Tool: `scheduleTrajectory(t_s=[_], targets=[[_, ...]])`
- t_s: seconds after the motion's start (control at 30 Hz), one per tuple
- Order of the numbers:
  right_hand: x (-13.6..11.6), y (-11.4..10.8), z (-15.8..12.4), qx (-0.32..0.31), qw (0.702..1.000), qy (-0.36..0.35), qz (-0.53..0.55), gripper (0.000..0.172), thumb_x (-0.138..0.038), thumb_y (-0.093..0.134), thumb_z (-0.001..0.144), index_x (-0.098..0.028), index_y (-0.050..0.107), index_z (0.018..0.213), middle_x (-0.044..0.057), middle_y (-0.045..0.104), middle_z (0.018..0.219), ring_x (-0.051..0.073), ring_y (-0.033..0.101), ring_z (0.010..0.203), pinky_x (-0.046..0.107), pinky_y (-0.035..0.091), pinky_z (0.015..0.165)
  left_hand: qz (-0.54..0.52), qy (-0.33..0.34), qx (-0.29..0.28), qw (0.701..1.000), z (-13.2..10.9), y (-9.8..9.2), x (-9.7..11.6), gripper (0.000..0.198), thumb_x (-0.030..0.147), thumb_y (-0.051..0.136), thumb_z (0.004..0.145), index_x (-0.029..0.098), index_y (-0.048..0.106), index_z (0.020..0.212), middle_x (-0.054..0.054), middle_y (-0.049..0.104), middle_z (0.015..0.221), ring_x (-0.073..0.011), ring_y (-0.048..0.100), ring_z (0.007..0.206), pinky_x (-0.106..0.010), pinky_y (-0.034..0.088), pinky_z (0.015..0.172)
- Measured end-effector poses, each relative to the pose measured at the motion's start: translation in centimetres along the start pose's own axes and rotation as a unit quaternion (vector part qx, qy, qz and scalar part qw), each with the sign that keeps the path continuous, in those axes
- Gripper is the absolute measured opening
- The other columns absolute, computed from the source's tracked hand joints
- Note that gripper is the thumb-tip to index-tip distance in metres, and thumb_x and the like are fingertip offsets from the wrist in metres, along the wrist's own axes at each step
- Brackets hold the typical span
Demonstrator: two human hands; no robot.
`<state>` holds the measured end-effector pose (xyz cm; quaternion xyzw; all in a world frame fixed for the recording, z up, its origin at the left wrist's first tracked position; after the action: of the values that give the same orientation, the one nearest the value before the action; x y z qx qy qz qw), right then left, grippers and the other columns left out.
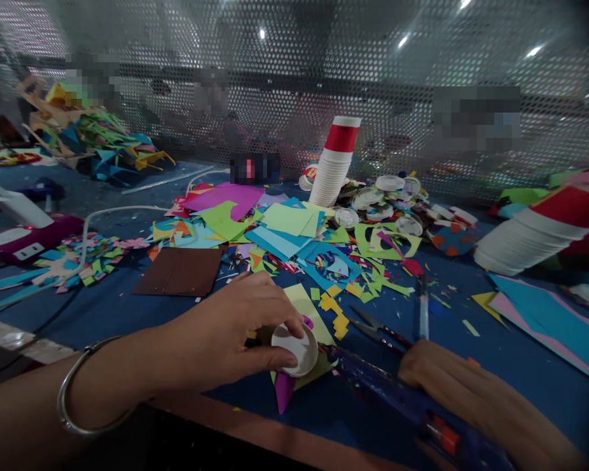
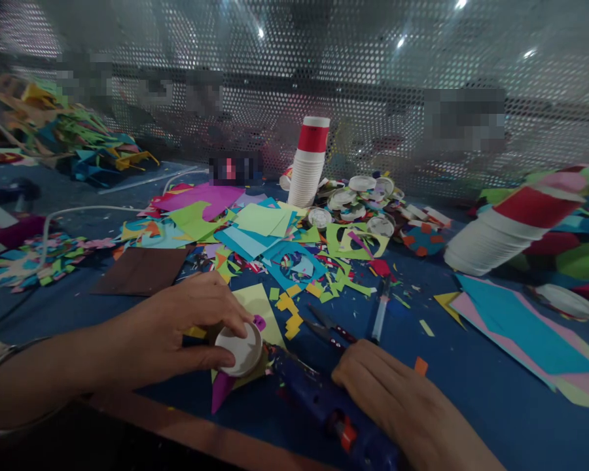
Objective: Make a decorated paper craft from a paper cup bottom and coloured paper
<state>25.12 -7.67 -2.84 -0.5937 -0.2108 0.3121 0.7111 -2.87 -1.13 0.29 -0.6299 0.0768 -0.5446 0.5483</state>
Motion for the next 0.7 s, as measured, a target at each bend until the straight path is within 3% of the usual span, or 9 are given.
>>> scheduleTrajectory(t_s=[0.1, 0.3, 0.43, 0.7], targets=[[0.0, 0.0, 0.4, -0.036, 0.999, 0.033, 0.013, 0.031, -0.008, 0.043, 0.078, -0.026, 0.063, 0.092, 0.002, 0.070, 0.090, 0.020, 0.070, 0.077, 0.030, 0.060, 0.071, 0.001, -0.006, -0.002, 1.000, -0.1, 0.1, -0.1, 0.024, 0.044, 0.064, 0.092, 0.027, 0.065, 0.108, 0.001, 0.068, 0.107, -0.0179, 0.055, 0.103, -0.033, 0.035, 0.093], [0.0, -0.2, 0.8, -0.008, 0.999, 0.050, 0.015, 0.029, -0.006, 0.044, 0.082, -0.026, 0.064, 0.090, 0.000, 0.070, 0.090, 0.019, 0.070, 0.078, 0.031, 0.058, 0.074, -0.003, -0.001, 0.001, 1.000, -0.1, 0.1, 0.0, 0.022, 0.044, 0.063, 0.092, 0.027, 0.065, 0.106, 0.001, 0.069, 0.108, -0.0176, 0.054, 0.104, -0.033, 0.035, 0.094], [0.1, -0.2, 1.0, -0.016, 0.997, 0.038, 0.068, 0.026, -0.011, 0.047, 0.083, -0.025, 0.061, 0.100, 0.002, 0.070, 0.093, 0.019, 0.071, 0.080, 0.028, 0.057, 0.073, -0.005, -0.001, 0.006, 1.000, -0.1, 0.1, 0.0, 0.021, 0.043, 0.064, 0.092, 0.026, 0.065, 0.105, 0.001, 0.069, 0.109, -0.0178, 0.055, 0.105, -0.033, 0.036, 0.094], [0.5, 0.0, -0.6, 0.042, 0.995, 0.068, 0.054, 0.033, -0.015, 0.052, 0.083, -0.027, 0.061, 0.112, 0.005, 0.071, 0.111, 0.024, 0.072, 0.097, 0.031, 0.058, 0.081, -0.001, -0.015, 0.019, 1.000, -0.4, 0.1, -0.1, 0.024, 0.043, 0.066, 0.090, 0.026, 0.066, 0.108, 0.000, 0.069, 0.110, -0.0191, 0.055, 0.105, -0.033, 0.038, 0.093]])
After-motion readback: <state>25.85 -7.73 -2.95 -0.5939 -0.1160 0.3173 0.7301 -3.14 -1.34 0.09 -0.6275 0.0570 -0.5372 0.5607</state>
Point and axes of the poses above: each hand's wrist, its own z-axis towards the middle knuckle, its own y-axis out of the palm, x = y × z, the point moved 4 cm from there along z, towards the middle knuckle
